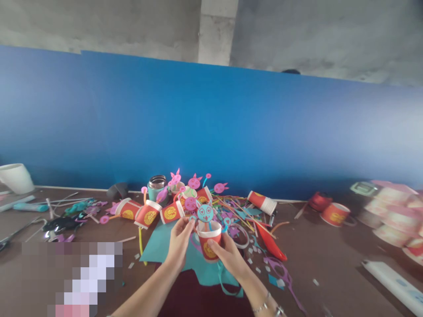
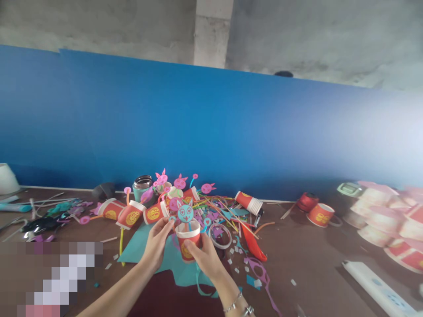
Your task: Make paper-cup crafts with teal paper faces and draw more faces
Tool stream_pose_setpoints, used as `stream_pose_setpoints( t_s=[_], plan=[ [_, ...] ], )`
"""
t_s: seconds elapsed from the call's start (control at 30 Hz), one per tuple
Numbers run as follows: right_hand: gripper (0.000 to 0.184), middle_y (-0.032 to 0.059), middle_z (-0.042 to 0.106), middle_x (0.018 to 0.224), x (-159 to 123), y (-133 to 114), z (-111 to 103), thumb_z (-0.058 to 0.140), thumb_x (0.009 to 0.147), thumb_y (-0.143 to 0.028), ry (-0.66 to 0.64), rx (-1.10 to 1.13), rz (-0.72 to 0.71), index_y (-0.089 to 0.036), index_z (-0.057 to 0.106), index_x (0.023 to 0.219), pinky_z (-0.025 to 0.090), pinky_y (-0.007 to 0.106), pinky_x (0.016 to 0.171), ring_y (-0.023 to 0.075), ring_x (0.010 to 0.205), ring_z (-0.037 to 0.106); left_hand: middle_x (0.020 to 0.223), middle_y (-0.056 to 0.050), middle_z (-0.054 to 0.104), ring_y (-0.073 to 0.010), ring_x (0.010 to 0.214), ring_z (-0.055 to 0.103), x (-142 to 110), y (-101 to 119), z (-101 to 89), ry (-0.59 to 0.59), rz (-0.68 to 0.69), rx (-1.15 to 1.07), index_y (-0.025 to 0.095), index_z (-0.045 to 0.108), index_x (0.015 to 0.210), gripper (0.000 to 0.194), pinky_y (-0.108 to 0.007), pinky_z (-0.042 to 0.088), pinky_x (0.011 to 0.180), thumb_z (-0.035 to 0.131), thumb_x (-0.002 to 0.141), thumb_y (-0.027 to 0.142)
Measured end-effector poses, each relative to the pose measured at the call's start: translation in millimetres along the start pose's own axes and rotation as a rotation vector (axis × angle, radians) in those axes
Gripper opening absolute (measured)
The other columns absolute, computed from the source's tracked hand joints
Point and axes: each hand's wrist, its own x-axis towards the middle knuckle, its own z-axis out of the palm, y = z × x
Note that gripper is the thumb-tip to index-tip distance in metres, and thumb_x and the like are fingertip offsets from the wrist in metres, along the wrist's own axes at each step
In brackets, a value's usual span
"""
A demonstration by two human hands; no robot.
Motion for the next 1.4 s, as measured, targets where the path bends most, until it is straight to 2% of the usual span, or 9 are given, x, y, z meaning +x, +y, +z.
stream_pose_setpoints(
  t_s=[0.13, 0.23, 0.33, 0.53, 0.67, 0.97, 1.13, 1.3, 1.4],
  plan=[
    [0.040, 0.0100, 0.069, 0.100, -1, -3, 2, 0.071, 0.074, -0.039, -0.035, 0.008, -0.011, -0.014, 0.061, 0.103, 0.049, 0.036, 0.081, 0.0240, 0.092, 0.064, 0.072, -0.004, 0.070, -0.0162, 0.070, 0.062, -1, 2, 1.5, 0.014, -0.016, 0.032, 0.014, 0.068, 0.076, 0.028, -0.025, 0.046, 0.068, 0.076, 0.063, 0.038],
    [0.039, 0.0095, 0.071, 0.094, 1, -2, 2, 0.070, 0.073, -0.044, 0.020, 0.057, 0.010, -0.014, 0.062, 0.098, 0.049, 0.036, 0.079, 0.0241, 0.087, 0.065, 0.083, -0.007, 0.070, -0.0182, 0.078, 0.064, -4, 1, 2.0, 0.022, -0.015, -0.010, 0.015, 0.069, 0.091, 0.037, -0.027, 0.048, 0.072, 0.073, 0.066, 0.042],
    [0.041, 0.0090, 0.071, 0.094, 4, -3, 0, 0.069, 0.073, -0.047, 0.090, 0.097, -0.003, -0.015, 0.063, 0.098, 0.049, 0.037, 0.082, 0.0242, 0.088, 0.065, 0.089, -0.004, 0.069, -0.0169, 0.079, 0.063, -6, -2, 1.5, -0.002, -0.027, -0.075, 0.020, 0.065, 0.101, 0.042, -0.027, 0.047, 0.073, 0.074, 0.066, 0.040],
    [0.044, 0.0093, 0.070, 0.102, 3, -10, 1, 0.069, 0.073, -0.045, 0.095, 0.111, -0.032, -0.017, 0.064, 0.106, 0.048, 0.039, 0.086, 0.0253, 0.094, 0.063, 0.078, -0.005, 0.070, -0.0141, 0.071, 0.060, -6, -7, 1.1, -0.057, -0.060, -0.031, 0.014, 0.070, 0.079, 0.028, -0.023, 0.045, 0.070, 0.075, 0.066, 0.038],
    [0.046, 0.0093, 0.069, 0.103, 0, -14, 1, 0.067, 0.075, -0.047, 0.083, 0.134, -0.019, -0.018, 0.062, 0.110, 0.048, 0.039, 0.085, 0.0253, 0.094, 0.063, 0.075, -0.005, 0.069, -0.0145, 0.070, 0.059, -6, -6, 1.8, -0.060, -0.047, -0.039, 0.015, 0.069, 0.077, 0.028, -0.024, 0.044, 0.068, 0.070, 0.071, 0.042],
    [0.036, 0.0096, 0.069, 0.098, -1, -10, -3, 0.067, 0.076, -0.043, -0.019, 0.023, -0.044, -0.016, 0.063, 0.099, 0.048, 0.040, 0.084, 0.0255, 0.092, 0.062, 0.065, 0.001, 0.063, -0.0113, 0.061, 0.051, -5, 3, 1.8, -0.065, 0.020, 0.102, 0.015, 0.069, 0.078, 0.026, -0.020, 0.038, 0.059, 0.071, 0.069, 0.040],
    [0.036, 0.0095, 0.068, 0.101, 0, -6, -2, 0.067, 0.077, -0.041, -0.069, 0.052, -0.054, -0.016, 0.061, 0.104, 0.047, 0.039, 0.086, 0.0252, 0.098, 0.061, 0.061, 0.002, 0.057, -0.0105, 0.059, 0.047, -5, -1, 0.0, -0.111, 0.103, 0.127, 0.015, 0.065, 0.065, 0.027, -0.020, 0.037, 0.058, 0.066, 0.074, 0.041],
    [0.039, 0.0090, 0.069, 0.096, 0, -5, -1, 0.069, 0.074, -0.045, -0.031, 0.038, -0.031, -0.016, 0.062, 0.100, 0.048, 0.040, 0.086, 0.0254, 0.094, 0.062, 0.074, 0.000, 0.063, -0.0136, 0.069, 0.055, -3, -3, -1.4, -0.097, 0.071, 0.077, 0.018, 0.068, 0.087, 0.024, -0.022, 0.041, 0.064, 0.068, 0.073, 0.037],
    [0.044, 0.0099, 0.069, 0.099, -1, -5, 0, 0.071, 0.072, -0.045, -0.019, 0.029, -0.027, -0.016, 0.062, 0.103, 0.048, 0.040, 0.086, 0.0258, 0.095, 0.062, 0.074, -0.001, 0.064, -0.0145, 0.071, 0.057, -3, -1, -0.3, -0.083, 0.077, 0.075, 0.017, 0.067, 0.087, 0.023, -0.023, 0.044, 0.067, 0.068, 0.074, 0.036]
  ],
)
